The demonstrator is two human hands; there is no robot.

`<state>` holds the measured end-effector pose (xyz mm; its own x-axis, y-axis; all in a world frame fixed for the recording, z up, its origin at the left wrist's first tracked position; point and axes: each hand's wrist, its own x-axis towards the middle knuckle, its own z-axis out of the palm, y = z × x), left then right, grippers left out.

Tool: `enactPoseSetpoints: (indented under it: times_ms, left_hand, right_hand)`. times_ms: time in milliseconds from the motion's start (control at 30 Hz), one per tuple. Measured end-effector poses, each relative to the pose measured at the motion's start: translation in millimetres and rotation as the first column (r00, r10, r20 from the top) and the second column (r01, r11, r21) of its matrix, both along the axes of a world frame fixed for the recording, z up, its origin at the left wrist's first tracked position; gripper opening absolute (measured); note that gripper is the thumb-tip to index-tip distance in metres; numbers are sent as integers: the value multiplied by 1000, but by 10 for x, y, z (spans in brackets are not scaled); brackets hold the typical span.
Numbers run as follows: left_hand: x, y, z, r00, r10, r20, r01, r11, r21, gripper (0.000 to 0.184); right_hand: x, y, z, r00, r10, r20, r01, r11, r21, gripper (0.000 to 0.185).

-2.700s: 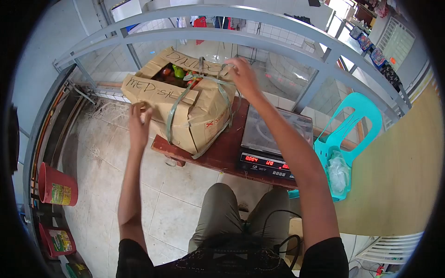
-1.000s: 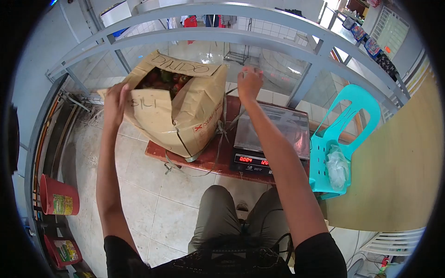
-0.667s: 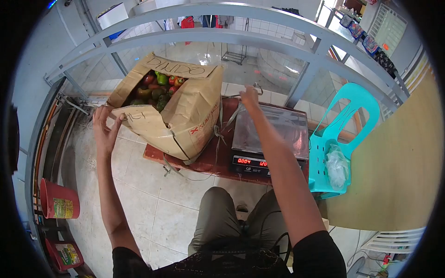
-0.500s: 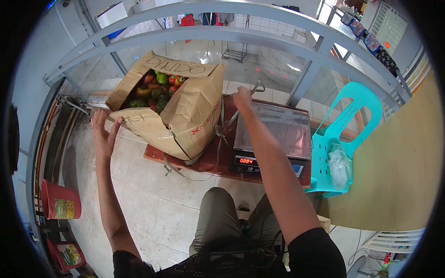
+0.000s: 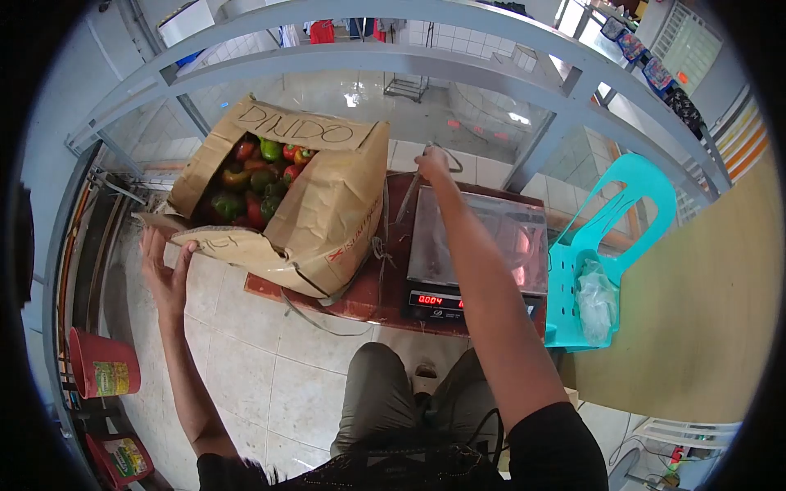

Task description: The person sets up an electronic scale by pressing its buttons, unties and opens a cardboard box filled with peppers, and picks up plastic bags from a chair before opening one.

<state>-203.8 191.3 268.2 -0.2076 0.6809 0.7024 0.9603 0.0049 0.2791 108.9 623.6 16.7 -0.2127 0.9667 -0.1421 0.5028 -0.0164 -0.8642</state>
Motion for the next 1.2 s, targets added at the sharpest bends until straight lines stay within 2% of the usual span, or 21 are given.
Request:
enactPoseSetpoints:
  times_ms: [67,133,233,267,300,333,367,467,500,600,700,733,767,800,833,867,933,1000,1067,1133,1200]
  left_hand:
    - [2,13,4,1000,15,18,-15,1000,-14,30]
    - [-3,12,8,1000,20,17,-19,999,-34,31]
    - [-56,-4,-2,1000,25,2,-25,998,-58,34]
    - [-73,-22,-27,999,35,10,-34,997,-64,34]
    - [-85,-13,-52,999,45,21,-43,996,-72,35]
    - [-89,7,-54,999,50,8,-49,995,-91,34]
    - [-89,16,-38,998,56,-4,-56,992,-111,33]
    - [-69,46,-29,998,59,-24,-61,992,-112,32]
    - [-65,64,-32,998,57,-31,-60,993,-102,32]
    - [-85,69,-61,997,79,-8,-79,991,-111,37]
    - [-62,86,-50,997,70,-25,-72,994,-77,37]
    - [-54,90,-34,998,65,-17,-66,994,-89,37]
    - [-45,93,-9,998,62,-8,-62,993,-100,36]
    - [-37,82,17,998,62,3,-61,992,-112,35]
    - [-25,70,55,998,65,-7,-65,987,-145,34]
    - [-9,63,104,998,65,-15,-66,982,-177,33]
    - [2,53,214,997,70,-31,-75,961,-266,32]
    - [-16,37,323,995,80,-53,-95,918,-385,33]
    - [-83,91,383,996,36,-86,-67,914,-400,34]
    - [-155,144,433,992,-6,-122,-45,911,-411,34]
    - [-210,169,460,985,-50,-165,-24,907,-420,34]
  right_hand:
    - [-66,45,-3,972,134,-194,-168,971,-172,23]
    - [-117,65,-40,890,218,-400,-352,886,-301,23]
    - [-257,55,-74,965,226,130,-220,974,-57,24]
    - [-246,-4,-57,961,14,278,-62,985,163,26]
    - [-207,-177,132,902,-220,371,62,918,392,29]
    - [-179,-285,235,796,-453,400,139,782,608,32]
    - [-115,-193,208,770,-492,407,191,786,588,25]
    - [111,-23,168,897,-231,377,133,954,268,22]
    - [105,-26,153,893,-252,374,125,935,332,25]
    - [-6,113,152,921,-71,383,114,989,-91,21]
    - [-224,213,-47,914,3,405,49,992,-118,19]
    - [-310,333,-271,990,32,136,-10,987,-160,19]
    - [-406,484,-566,988,54,-143,-80,979,-185,20]
    - [-491,550,-732,910,64,-411,-155,969,-193,20]
    - [-515,-74,67,757,224,-614,-347,934,-87,22]
    - [-547,-305,356,674,263,-691,-422,904,-68,23]
    - [-624,-279,324,681,179,-710,-382,914,-136,25]
    - [-662,-208,384,754,38,-656,-236,947,-216,29]
    - [-583,-220,489,799,-24,-601,-100,980,-172,34]
    - [-504,-496,820,800,31,-599,-5,999,44,39]
    - [-467,-1031,1231,803,183,-567,34,936,351,58]
